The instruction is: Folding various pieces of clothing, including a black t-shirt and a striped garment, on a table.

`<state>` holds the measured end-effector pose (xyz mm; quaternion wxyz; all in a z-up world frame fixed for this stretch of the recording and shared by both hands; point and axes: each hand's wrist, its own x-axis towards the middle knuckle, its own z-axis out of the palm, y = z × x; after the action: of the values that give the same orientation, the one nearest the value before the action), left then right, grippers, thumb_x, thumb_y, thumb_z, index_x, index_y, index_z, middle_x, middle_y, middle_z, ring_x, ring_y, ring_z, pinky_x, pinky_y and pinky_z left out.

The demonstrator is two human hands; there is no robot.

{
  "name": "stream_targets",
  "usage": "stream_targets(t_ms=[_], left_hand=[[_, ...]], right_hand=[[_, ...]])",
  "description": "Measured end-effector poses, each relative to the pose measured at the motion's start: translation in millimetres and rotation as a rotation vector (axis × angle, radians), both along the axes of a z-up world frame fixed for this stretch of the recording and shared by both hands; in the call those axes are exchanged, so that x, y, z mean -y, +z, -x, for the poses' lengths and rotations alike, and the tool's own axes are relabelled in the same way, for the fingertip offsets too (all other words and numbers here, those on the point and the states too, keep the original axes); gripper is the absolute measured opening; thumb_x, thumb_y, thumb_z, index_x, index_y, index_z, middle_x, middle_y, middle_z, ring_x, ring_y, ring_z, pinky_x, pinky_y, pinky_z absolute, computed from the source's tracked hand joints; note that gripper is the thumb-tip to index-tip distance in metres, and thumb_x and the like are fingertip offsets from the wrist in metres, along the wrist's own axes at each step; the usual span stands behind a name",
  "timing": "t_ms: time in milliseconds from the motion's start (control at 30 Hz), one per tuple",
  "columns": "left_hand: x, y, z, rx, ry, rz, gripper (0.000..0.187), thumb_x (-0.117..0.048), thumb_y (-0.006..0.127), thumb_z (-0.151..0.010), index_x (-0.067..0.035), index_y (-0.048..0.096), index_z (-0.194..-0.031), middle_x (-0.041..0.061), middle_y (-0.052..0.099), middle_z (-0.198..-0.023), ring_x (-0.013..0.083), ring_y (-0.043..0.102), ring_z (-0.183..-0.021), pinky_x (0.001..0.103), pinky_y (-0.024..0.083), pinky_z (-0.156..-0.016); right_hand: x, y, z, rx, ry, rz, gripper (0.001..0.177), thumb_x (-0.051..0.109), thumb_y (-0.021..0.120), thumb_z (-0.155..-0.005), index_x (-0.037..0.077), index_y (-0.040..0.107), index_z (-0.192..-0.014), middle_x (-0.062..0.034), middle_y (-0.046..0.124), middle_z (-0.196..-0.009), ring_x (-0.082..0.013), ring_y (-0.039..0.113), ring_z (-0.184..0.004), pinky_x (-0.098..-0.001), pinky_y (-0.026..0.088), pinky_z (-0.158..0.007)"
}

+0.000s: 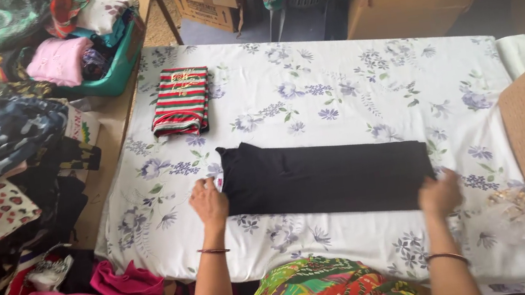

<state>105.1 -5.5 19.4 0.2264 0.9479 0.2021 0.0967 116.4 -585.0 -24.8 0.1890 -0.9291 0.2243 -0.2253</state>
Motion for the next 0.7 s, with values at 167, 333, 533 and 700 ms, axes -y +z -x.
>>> stream_targets(t_ms=[167,333,533,700], left_hand=[[66.9,-10.4,-37.9,0.156,-0.306,-0.132,0.061,-0.032,0.067,-0.090,-0.011,0.053,-0.145,0.014,0.048,-0.153,0.0322,0.040,-0.145,0.054,0.030,-0.118],[88.8,-23.4,-41.2,-0.014,-0.419,-0.207,0.074,-0.061,0.051,-0.096,-0.020,0.039,-0.157,0.009,0.028,-0.167,0.0247,0.022,-0.154,0.052,0.009,-0.125],[89.2,-20.2,-39.7,-0.015,-0.412,-0.240,0.075,-0.062,0.049,-0.096,-0.020,0.038,-0.157,0.009,0.028,-0.166,0.0246,0.023,-0.153,0.052,0.009,-0.124],[89.5,-17.7,-40.6,-0.025,-0.417,-0.228,0.073,-0.062,0.047,-0.096,-0.021,0.038,-0.156,0.009,0.027,-0.166,0.0249,0.023,-0.153,0.052,0.009,-0.124]], right_hand=[[-174.3,42.8,-20.0,0.125,0.590,0.369,0.057,0.029,0.078,-0.085,0.000,0.060,-0.129,-0.0233,0.057,-0.134,-0.0421,0.059,-0.112,-0.0580,0.047,-0.089],[-198.6,-2.4,-27.2,-0.114,0.795,0.439,0.077,0.057,0.049,-0.098,0.005,0.039,-0.154,-0.0169,0.033,-0.164,-0.0324,0.032,-0.150,-0.0612,0.024,-0.119],[-26.4,-37.7,-36.4,-0.253,0.300,0.536,0.076,0.060,0.042,-0.101,0.009,0.037,-0.157,-0.0186,0.031,-0.164,-0.0365,0.028,-0.149,-0.0625,0.020,-0.115],[6.5,-23.4,-22.2,-0.351,0.084,0.210,0.079,0.061,0.055,-0.098,0.012,0.041,-0.157,-0.0216,0.035,-0.162,-0.0414,0.038,-0.144,-0.0609,0.033,-0.111]])
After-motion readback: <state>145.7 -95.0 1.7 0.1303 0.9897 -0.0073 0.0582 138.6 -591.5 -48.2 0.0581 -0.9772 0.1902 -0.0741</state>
